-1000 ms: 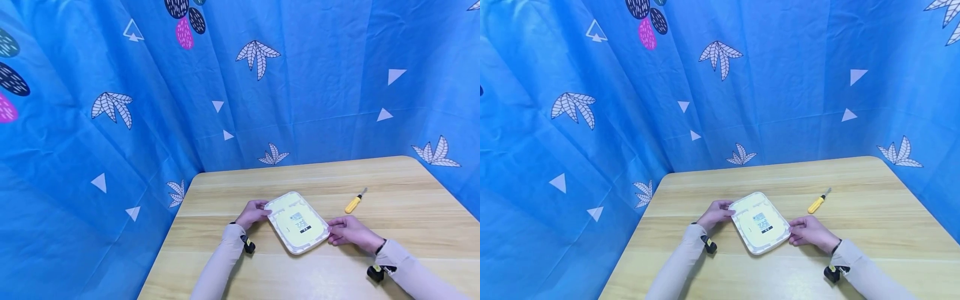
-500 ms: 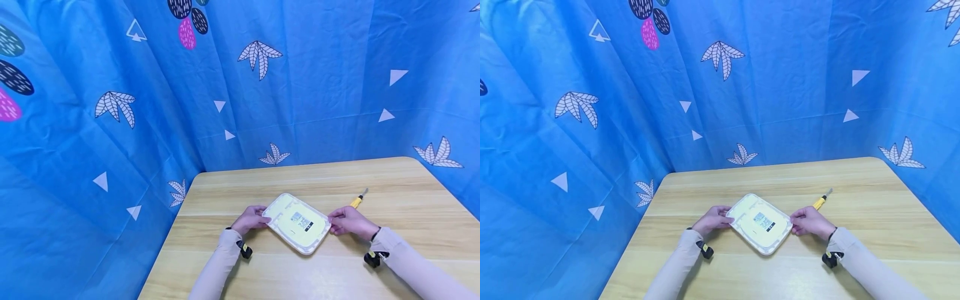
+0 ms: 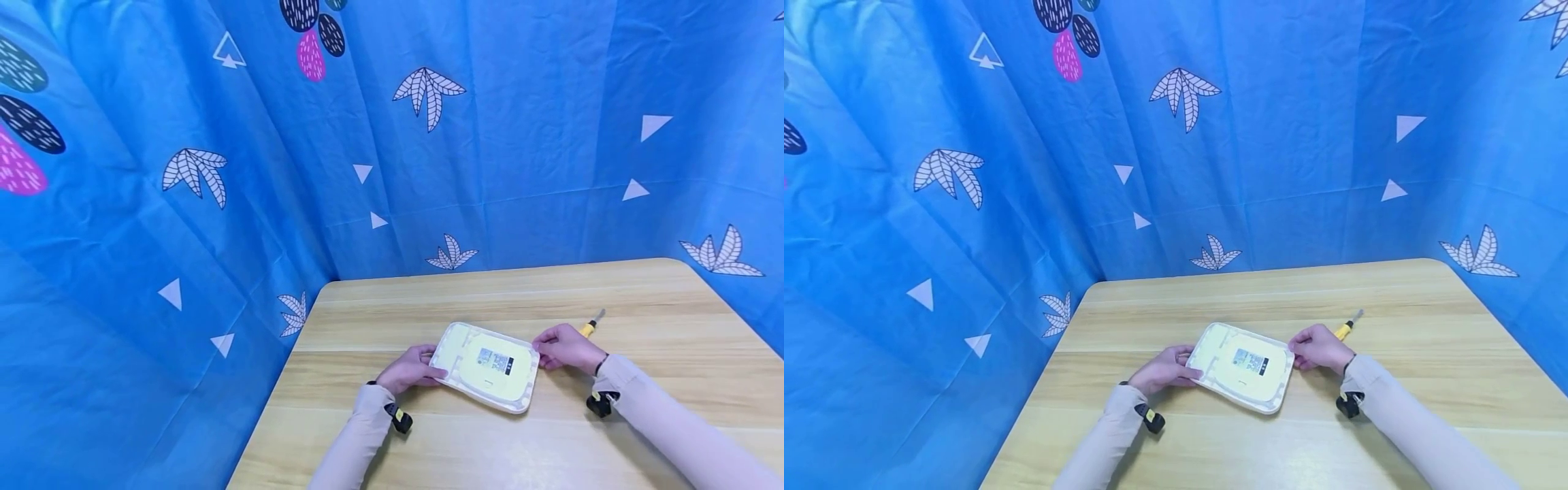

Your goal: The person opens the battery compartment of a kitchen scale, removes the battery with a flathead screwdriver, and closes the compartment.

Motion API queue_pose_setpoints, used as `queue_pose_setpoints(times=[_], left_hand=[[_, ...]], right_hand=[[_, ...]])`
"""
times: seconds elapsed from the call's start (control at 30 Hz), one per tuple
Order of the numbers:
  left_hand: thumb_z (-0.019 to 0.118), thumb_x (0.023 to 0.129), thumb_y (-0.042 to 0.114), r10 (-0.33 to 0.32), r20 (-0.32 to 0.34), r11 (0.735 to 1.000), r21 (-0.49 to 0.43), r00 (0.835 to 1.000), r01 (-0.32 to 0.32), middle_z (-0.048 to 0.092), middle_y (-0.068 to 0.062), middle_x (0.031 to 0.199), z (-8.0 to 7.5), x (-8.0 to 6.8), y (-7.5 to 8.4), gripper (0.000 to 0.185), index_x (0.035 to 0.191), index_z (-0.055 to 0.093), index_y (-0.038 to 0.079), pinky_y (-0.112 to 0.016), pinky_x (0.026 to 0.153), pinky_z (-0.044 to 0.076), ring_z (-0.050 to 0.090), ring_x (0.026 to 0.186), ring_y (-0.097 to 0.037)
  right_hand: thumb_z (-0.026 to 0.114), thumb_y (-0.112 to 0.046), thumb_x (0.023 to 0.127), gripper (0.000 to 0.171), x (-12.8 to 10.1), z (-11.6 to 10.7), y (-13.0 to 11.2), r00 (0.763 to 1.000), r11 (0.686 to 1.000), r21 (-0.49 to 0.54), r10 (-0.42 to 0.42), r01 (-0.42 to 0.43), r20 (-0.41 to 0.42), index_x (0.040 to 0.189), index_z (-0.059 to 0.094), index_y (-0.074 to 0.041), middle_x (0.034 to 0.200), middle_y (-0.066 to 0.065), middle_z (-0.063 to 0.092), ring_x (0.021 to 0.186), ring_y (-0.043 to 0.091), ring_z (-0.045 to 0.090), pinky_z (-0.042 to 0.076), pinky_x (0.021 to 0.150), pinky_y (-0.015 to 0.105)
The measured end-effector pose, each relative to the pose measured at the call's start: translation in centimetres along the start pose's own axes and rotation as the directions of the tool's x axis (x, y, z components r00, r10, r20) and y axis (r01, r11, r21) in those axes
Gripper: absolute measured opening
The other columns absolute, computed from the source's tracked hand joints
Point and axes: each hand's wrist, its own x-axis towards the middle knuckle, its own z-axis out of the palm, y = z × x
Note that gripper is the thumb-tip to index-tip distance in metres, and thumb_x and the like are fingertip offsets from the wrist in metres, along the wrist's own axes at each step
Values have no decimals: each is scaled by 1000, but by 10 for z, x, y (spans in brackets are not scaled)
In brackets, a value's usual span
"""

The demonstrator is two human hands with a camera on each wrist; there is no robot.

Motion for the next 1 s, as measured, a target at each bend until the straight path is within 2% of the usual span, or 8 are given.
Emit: queue_pose_setpoints(times=[0.23,0.37,0.53,0.77,1.0], left_hand=[[76,84,-8,1,37,1000,-20,999,0,72,-18,118,9,-8,-4,86,157,32,-1,-38,89,68,75,96,-25],[76,82,-10,7,49,1000,-22,999,-6,72,-19,113,14,-10,-5,90,158,28,-1,-39,87,68,75,93,-27],[76,82,-10,10,43,1000,-9,999,-10,73,-18,109,19,-13,-5,89,156,28,-1,-39,84,69,76,90,-26],[74,82,-13,28,54,999,-39,998,-26,75,-19,108,23,-16,-6,82,151,32,1,-40,84,69,76,92,-29],[75,82,-12,27,53,998,-50,998,-24,75,-19,108,22,-15,-8,82,150,32,2,-40,85,69,76,94,-31]], right_hand=[[59,-3,101,30,12,-3,-6,999,997,-69,23,-25,-27,122,61,18,92,14,74,77,18,70,68,70,32],[59,-5,101,32,17,-4,-9,999,996,-93,17,-19,-31,123,61,18,94,15,74,78,18,69,68,71,33],[60,-6,101,32,22,-3,-11,999,994,-109,10,-14,-38,123,62,18,93,15,73,77,18,68,67,69,33],[61,-5,100,28,27,-2,-13,999,990,-139,-15,9,-41,118,66,16,89,12,73,74,17,66,63,61,28],[61,-7,101,30,28,-1,-13,999,990,-140,-11,4,-50,118,65,17,90,13,74,74,16,67,65,63,30]])
